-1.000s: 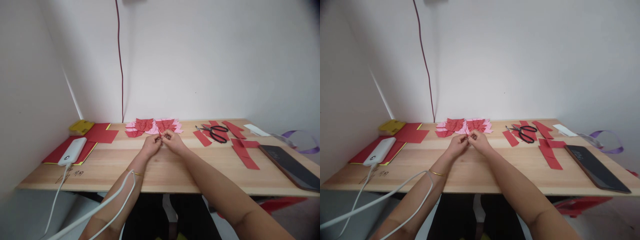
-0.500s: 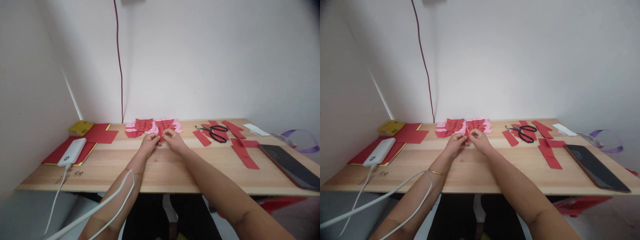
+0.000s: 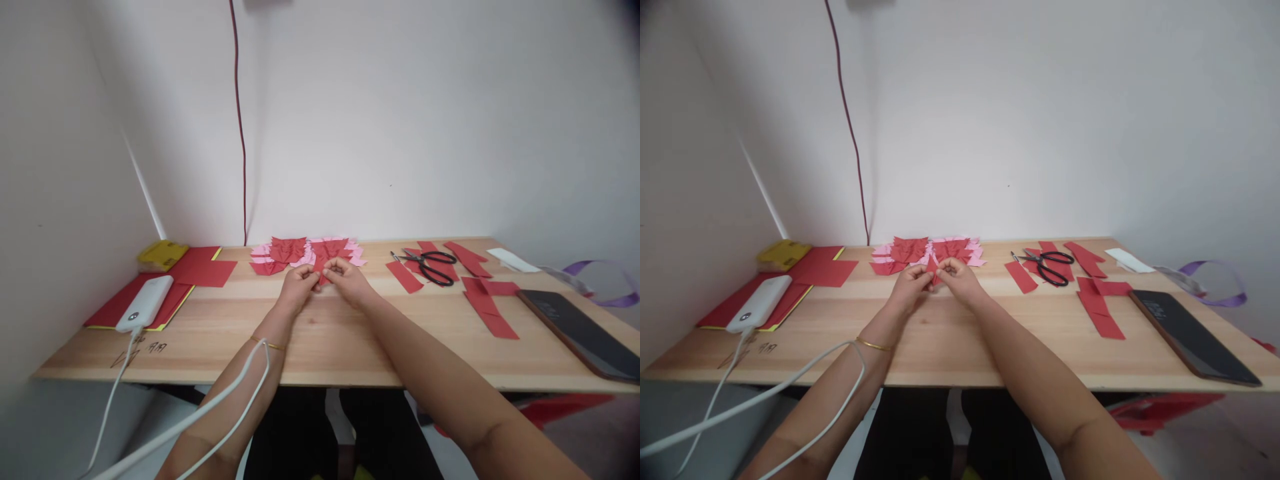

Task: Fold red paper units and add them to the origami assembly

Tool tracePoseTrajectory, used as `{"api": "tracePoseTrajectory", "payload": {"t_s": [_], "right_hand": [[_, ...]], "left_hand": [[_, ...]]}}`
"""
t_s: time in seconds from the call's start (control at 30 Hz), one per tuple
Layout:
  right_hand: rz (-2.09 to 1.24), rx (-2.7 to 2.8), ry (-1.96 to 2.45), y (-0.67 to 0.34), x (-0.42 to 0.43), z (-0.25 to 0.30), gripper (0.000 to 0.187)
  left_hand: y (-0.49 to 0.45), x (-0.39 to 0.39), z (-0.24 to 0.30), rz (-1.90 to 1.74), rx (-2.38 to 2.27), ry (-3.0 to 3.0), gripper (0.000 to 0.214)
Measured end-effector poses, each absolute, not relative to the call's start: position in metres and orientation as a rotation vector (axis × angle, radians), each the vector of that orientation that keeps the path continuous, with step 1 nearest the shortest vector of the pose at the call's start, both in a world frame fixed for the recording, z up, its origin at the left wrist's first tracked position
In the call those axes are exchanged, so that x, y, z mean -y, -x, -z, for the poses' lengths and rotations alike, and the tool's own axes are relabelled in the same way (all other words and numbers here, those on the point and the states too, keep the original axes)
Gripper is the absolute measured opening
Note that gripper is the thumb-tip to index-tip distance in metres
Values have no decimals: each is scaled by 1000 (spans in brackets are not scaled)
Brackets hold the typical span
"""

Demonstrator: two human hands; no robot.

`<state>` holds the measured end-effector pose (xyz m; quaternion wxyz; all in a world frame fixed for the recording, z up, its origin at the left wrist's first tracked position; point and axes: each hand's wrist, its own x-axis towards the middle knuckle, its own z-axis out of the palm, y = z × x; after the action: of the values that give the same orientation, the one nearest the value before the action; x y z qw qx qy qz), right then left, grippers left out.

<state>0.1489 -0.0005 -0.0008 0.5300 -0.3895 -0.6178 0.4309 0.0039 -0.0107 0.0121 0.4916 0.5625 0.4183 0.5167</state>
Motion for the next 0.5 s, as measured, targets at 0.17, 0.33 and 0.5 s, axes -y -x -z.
{"api": "tracePoseTrajectory", "payload": {"t_s": [0.17, 0.33, 0.5], "right_hand": [[-1107, 1495, 894, -151, 3, -3, 27], [-1148, 1403, 938, -152, 2, -3, 33], [-1101, 1493, 919, -154, 2, -3, 27]], "left_hand": [[-3, 9, -11, -1282, -1005, -1302, 23], [-1, 7, -10, -1289, -1029, -1301, 23], [-1, 8, -11, -1266, -1053, -1324, 27]]}}
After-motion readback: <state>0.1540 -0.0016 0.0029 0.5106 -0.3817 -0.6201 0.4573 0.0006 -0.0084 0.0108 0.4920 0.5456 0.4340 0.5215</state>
